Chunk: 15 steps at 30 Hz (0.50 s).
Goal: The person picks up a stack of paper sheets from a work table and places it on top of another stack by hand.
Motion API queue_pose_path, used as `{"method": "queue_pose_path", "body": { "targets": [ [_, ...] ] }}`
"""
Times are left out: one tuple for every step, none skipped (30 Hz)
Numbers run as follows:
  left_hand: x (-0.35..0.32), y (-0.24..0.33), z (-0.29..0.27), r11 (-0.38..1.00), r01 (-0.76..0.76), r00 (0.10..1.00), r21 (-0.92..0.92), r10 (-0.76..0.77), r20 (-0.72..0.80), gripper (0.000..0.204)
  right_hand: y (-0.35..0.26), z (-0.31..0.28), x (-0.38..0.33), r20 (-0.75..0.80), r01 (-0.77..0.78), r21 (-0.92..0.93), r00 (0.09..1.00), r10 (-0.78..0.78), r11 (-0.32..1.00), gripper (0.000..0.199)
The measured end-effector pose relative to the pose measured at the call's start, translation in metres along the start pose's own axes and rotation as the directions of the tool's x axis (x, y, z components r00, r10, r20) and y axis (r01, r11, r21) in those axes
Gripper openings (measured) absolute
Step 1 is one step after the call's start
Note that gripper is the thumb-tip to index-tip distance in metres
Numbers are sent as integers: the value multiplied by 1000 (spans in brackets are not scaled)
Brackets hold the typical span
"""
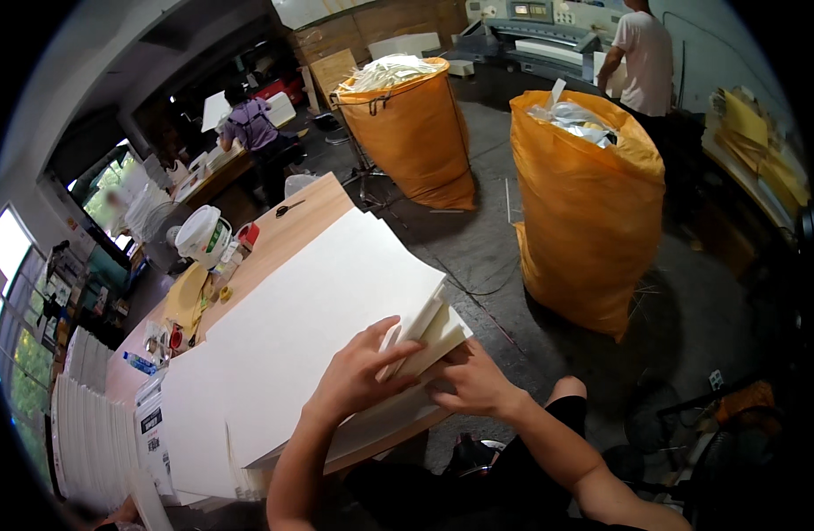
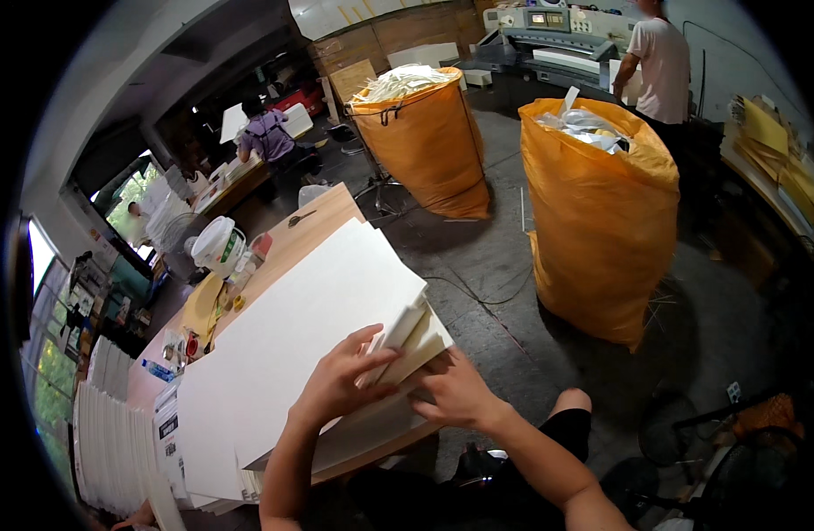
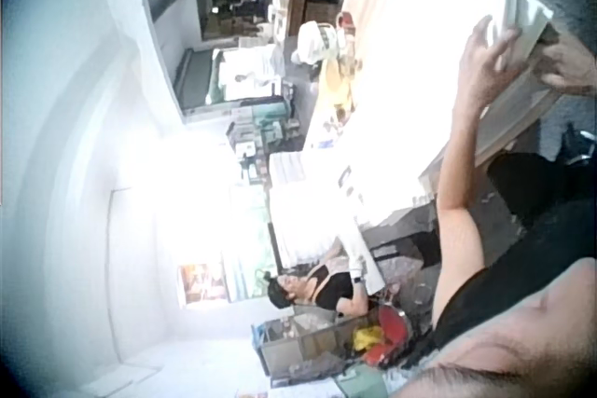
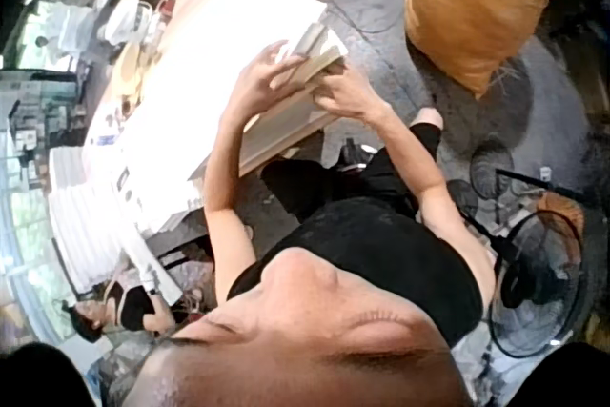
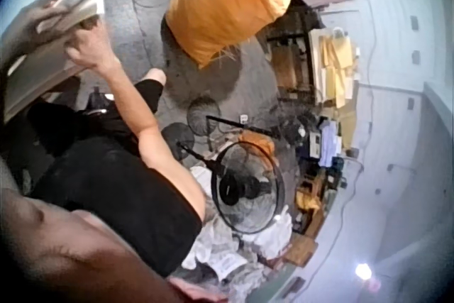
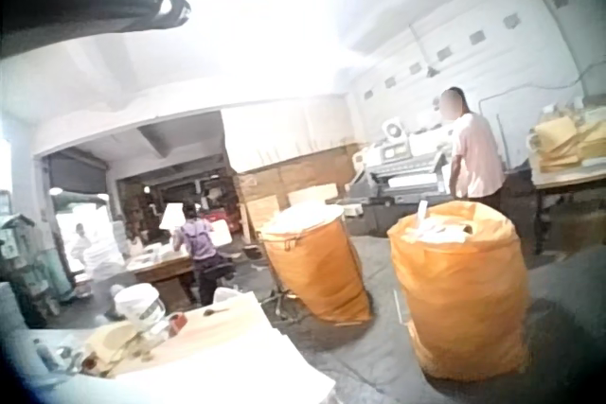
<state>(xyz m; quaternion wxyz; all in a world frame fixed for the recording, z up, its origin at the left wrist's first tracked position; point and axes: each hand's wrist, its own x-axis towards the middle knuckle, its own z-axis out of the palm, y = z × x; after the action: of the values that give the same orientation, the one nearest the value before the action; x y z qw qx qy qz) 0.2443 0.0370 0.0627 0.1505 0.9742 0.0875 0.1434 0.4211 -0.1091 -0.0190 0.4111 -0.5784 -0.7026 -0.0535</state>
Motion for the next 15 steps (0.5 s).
{"method": "queue_pose_path", "body": {
  "targets": [
    [0, 5, 3, 992, -71, 997, 100, 72, -9, 62, 2, -2, -2, 179, -114, 113, 979, 92, 987, 35],
    [0, 9, 8, 970, -140, 989, 199, 145, -12, 64, 6, -2, -5, 196, -112, 103, 976, 90, 988, 35],
    [-2, 9, 23, 953, -147, 989, 265, 141, 42, 74, 10, 0, -7, 213, -111, 93, 973, 89, 990, 35],
    [-4, 8, 25, 957, -122, 993, 264, 121, 20, 76, 10, 2, -7, 222, -108, 92, 971, 86, 990, 35],
    [-5, 7, 26, 960, -97, 995, 261, 100, -1, 79, 10, 1, -8, 252, -124, 75, 962, 101, 989, 36],
    [-5, 6, 27, 964, -72, 997, 257, 80, -23, 81, 9, -2, -9, 281, -140, 58, 952, 118, 989, 36],
    [-6, 5, 30, 966, -60, 992, 251, 85, -90, 89, 9, -2, -8, 307, -154, 42, 942, 134, 987, 36],
    [-6, 6, 31, 967, -37, 994, 252, 61, -87, 88, 10, -2, -9, 275, -149, 54, 953, 129, 987, 36],
    [-6, 7, 30, 968, -13, 996, 252, 36, -84, 88, 10, 0, -10, 244, -144, 66, 962, 124, 987, 36],
    [-6, 8, 30, 969, 13, 997, 248, 7, -82, 87, 10, 1, -11, 218, -139, 77, 969, 120, 987, 35],
    [-5, 8, 30, 968, 18, 997, 250, 3, -83, 84, 10, 1, -10, 180, -130, 94, 977, 111, 987, 35],
    [-2, 8, 30, 968, 26, 996, 251, -4, -85, 82, 9, 1, -9, 143, -119, 112, 984, 102, 987, 35],
    [0, 7, 28, 967, 38, 995, 254, -14, -95, 79, 9, 1, -5, 109, -99, 128, 990, 85, 987, 35],
    [1, 6, 29, 969, 47, 994, 243, -22, -105, 78, 8, 1, -4, 137, -134, 149, 984, 114, 980, 35],
    [2, 3, 34, 971, 61, 993, 232, -34, -116, 77, 8, 1, -4, 170, -168, 172, 976, 139, 971, 35]
  ]
}}
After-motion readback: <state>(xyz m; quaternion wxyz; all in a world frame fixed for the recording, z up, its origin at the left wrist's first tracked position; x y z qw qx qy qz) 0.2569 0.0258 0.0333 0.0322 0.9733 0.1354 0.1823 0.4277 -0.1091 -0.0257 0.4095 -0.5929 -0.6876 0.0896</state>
